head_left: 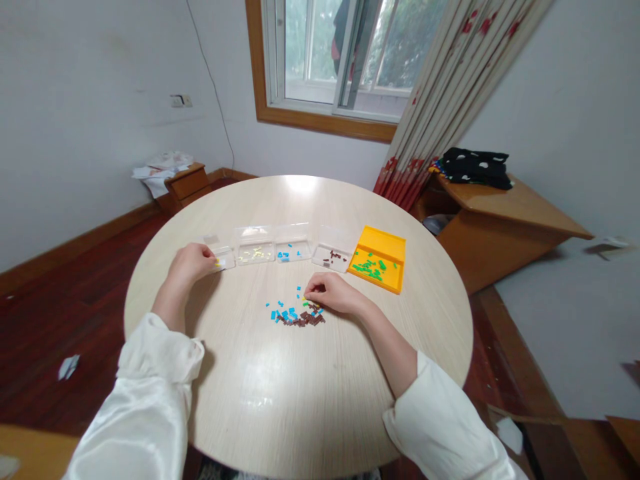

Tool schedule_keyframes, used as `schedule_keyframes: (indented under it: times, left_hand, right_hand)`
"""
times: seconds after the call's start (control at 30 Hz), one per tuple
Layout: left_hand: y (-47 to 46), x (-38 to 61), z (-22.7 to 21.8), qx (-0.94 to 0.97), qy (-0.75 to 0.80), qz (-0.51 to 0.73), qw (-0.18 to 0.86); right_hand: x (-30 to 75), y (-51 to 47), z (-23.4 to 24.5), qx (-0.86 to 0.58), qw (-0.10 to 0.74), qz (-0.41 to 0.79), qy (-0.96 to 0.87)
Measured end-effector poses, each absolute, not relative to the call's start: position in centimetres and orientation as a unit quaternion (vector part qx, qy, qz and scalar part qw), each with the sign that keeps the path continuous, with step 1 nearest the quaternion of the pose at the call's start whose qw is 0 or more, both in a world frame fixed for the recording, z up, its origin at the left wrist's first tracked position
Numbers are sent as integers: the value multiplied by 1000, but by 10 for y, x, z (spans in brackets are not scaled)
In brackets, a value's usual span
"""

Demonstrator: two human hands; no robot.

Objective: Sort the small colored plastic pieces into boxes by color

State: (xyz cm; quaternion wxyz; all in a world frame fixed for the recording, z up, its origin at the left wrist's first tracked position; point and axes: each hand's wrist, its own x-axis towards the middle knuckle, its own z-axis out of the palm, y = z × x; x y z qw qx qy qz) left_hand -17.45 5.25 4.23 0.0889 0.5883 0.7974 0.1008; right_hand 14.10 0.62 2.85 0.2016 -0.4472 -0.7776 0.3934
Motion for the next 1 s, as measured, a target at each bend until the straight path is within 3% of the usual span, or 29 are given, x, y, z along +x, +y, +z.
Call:
schedule_keyframes:
  times: [0.2,0.37,0.5,0.73,1.0]
  left_hand:
    - [51,-170,44,583,797,145,59]
    - [49,-154,50,598,741,305,-23]
    - [39,-119,51,681,618,394,2]
    - [19,-57,25,830,423,333,144]
    - [13,-36,14,857,383,294,181]
  right_hand:
    - [141,7,28,-446,186,345,-804]
    - [142,8,27,-465,214,321,-797]
    - [142,11,26,-482,237,309,-785]
    - [144,12,24,-475,268,319,-775]
    - [140,11,22,-434,340,432,-714]
